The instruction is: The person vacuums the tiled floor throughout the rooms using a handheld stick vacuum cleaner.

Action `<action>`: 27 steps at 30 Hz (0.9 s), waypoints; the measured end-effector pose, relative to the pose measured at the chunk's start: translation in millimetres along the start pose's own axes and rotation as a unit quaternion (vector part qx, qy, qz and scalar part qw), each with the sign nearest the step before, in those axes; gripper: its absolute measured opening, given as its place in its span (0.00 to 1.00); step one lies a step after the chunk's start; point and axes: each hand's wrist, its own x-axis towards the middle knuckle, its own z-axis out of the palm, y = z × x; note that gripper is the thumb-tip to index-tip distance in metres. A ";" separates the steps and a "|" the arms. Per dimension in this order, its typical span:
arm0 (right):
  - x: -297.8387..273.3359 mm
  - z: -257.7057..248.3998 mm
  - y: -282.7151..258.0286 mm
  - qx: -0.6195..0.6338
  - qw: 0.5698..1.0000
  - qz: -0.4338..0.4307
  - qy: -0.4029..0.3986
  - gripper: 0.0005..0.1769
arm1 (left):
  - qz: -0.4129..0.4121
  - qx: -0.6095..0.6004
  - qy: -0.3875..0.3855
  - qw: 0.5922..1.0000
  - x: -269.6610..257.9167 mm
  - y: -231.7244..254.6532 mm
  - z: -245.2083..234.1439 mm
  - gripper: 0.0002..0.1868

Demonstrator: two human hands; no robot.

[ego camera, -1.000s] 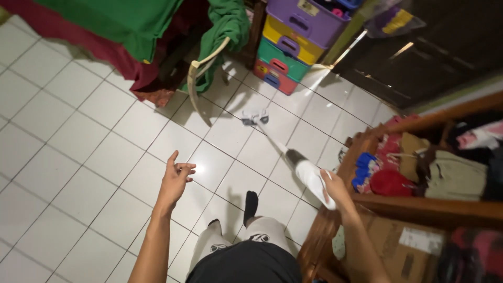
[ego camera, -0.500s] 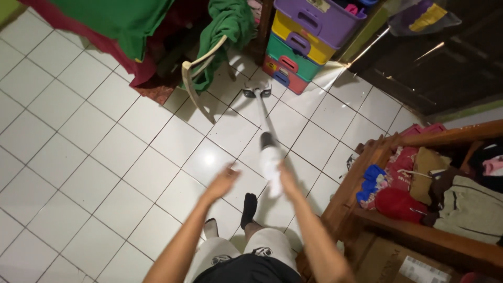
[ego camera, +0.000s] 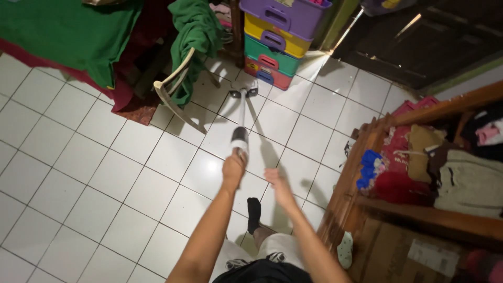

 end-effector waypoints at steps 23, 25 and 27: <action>-139.1 -31.8 -120.7 0.185 0.950 -0.001 0.252 0.49 | 0.018 0.136 -0.063 0.989 -106.4 -123.0 -194.7 0.30; -154.2 -20.6 -122.6 0.178 0.951 -0.015 0.251 0.49 | 0.040 0.114 -0.057 0.991 -68.0 -124.6 -172.9 0.29; -172.6 -15.4 -123.1 0.170 0.951 -0.030 0.257 0.49 | 0.056 0.105 -0.060 0.991 -29.8 -125.7 -146.1 0.25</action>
